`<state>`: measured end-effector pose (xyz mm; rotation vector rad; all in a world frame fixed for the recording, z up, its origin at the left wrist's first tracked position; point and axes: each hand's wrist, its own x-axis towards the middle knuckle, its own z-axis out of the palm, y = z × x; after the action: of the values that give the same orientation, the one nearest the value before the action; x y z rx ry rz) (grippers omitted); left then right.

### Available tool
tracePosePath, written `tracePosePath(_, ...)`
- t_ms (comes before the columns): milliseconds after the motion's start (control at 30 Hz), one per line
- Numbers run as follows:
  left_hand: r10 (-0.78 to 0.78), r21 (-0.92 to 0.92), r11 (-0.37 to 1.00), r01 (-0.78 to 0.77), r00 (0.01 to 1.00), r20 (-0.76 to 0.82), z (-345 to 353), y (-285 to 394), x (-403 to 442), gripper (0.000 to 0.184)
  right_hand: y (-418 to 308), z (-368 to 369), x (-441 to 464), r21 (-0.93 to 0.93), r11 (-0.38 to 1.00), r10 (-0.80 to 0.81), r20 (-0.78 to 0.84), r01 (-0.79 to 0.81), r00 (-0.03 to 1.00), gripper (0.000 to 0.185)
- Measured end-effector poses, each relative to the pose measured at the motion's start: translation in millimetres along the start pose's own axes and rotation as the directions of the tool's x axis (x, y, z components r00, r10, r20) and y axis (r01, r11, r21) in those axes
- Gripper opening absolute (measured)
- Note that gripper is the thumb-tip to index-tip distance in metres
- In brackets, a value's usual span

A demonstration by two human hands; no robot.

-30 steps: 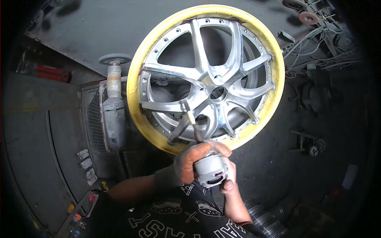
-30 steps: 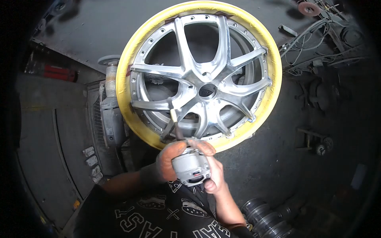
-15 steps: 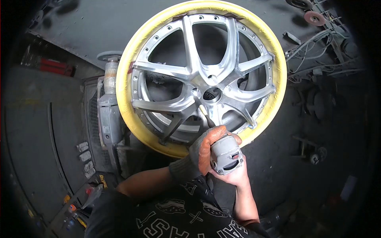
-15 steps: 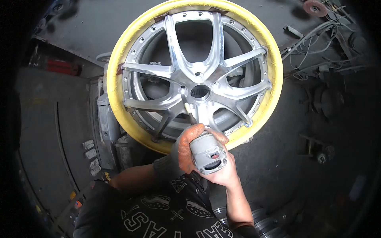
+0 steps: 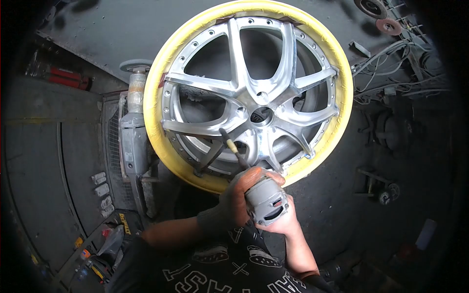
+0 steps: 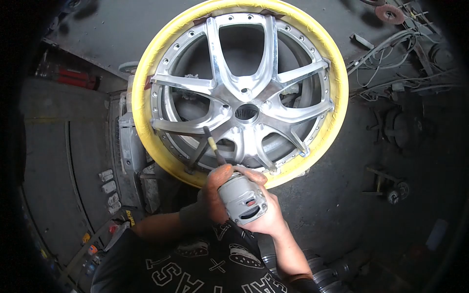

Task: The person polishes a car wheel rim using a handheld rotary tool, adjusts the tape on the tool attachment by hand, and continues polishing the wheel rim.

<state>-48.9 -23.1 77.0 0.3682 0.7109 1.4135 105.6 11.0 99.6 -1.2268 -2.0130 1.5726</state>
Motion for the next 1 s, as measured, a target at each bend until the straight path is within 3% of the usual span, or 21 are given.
tracePosePath(100, -0.002, 0.034, 0.999, 0.001, 0.999, 0.051, -1.9, 16.7, -2.8, 0.048, -4.9, 4.5, 3.7, -0.052, 0.993, -0.104, -0.006, 0.104, 0.995, 0.060)
tracePosePath(200, -0.066, 0.013, 0.998, 0.065, 0.996, 0.067, 3.5, 23.8, 2.6, 0.049, -3.8, 1.1, 0.5, 0.018, 0.998, -0.057, -0.037, 0.057, 0.998, 0.064)
tracePosePath(233, -0.106, -0.083, 0.990, 0.112, 0.992, 0.070, 7.5, 23.8, 8.1, 0.049, -2.2, -1.5, -0.6, 0.064, 0.998, -0.023, -0.069, 0.027, 0.997, 0.064)
tracePosePath(267, -0.145, -0.177, 0.972, 0.157, 0.986, 0.076, 10.9, 22.8, 13.4, 0.049, -2.2, -8.3, 1.5, -0.042, 0.999, -0.024, -0.006, 0.023, 1.000, 0.083)
tracePosePath(300, -0.146, -0.178, 0.971, 0.157, 0.986, 0.076, 11.8, 19.5, 18.4, 0.049, -6.7, -12.4, 1.1, -0.090, 0.996, 0.002, -0.042, -0.006, 0.999, 0.079)
tracePosePath(433, -0.226, -0.297, 0.928, 0.225, 0.974, 0.031, 22.8, 18.7, 36.5, 0.055, 10.2, -19.9, 9.6, 0.048, 0.996, 0.080, -0.045, -0.078, 0.996, 0.069)
tracePosePath(500, -0.329, -0.412, 0.860, 0.302, 0.944, 0.006, 22.2, 15.0, 40.3, 0.057, 4.6, -22.0, 14.1, 0.023, 0.997, 0.069, -0.077, -0.067, 0.995, 0.046)
tracePosePath(567, -0.334, -0.436, 0.845, 0.309, 0.942, 0.019, 21.2, 14.8, 39.8, 0.058, 5.7, -22.3, 14.4, -0.002, 0.997, 0.082, -0.061, -0.082, 0.995, 0.046)
tracePosePath(667, -0.295, -0.403, 0.868, 0.290, 0.954, 0.053, 17.8, 13.1, 36.1, 0.056, 6.2, -19.7, 12.7, -0.018, 0.997, 0.075, -0.056, -0.076, 0.996, 0.046)
tracePosePath(733, -0.263, -0.401, 0.887, 0.229, 0.964, -0.031, 21.8, 19.5, 27.5, 0.048, 14.6, -16.8, 6.5, 0.009, 0.995, 0.103, 0.013, -0.103, 0.995, 0.071)
tracePosePath(900, -0.257, -0.365, 0.901, 0.236, 0.966, -0.009, 4.8, 23.2, 5.0, 0.052, -2.1, 4.5, -2.6, -0.015, 0.994, 0.108, 0.036, -0.108, 0.993, 0.085)
tracePosePath(967, -0.052, -0.295, 0.951, 0.089, 0.990, 0.133, -7.0, 17.3, -1.6, 0.054, -8.3, 16.6, -6.5, -0.013, 0.997, 0.070, 0.009, -0.070, 0.998, 0.082)
tracePosePath(1000, 0.116, -0.244, 0.967, -0.078, 0.983, 0.144, -14.0, 3.2, -3.4, 0.056, -17.1, 25.5, -6.2, 0.025, 0.996, 0.088, -0.072, -0.086, 0.994, 0.064)
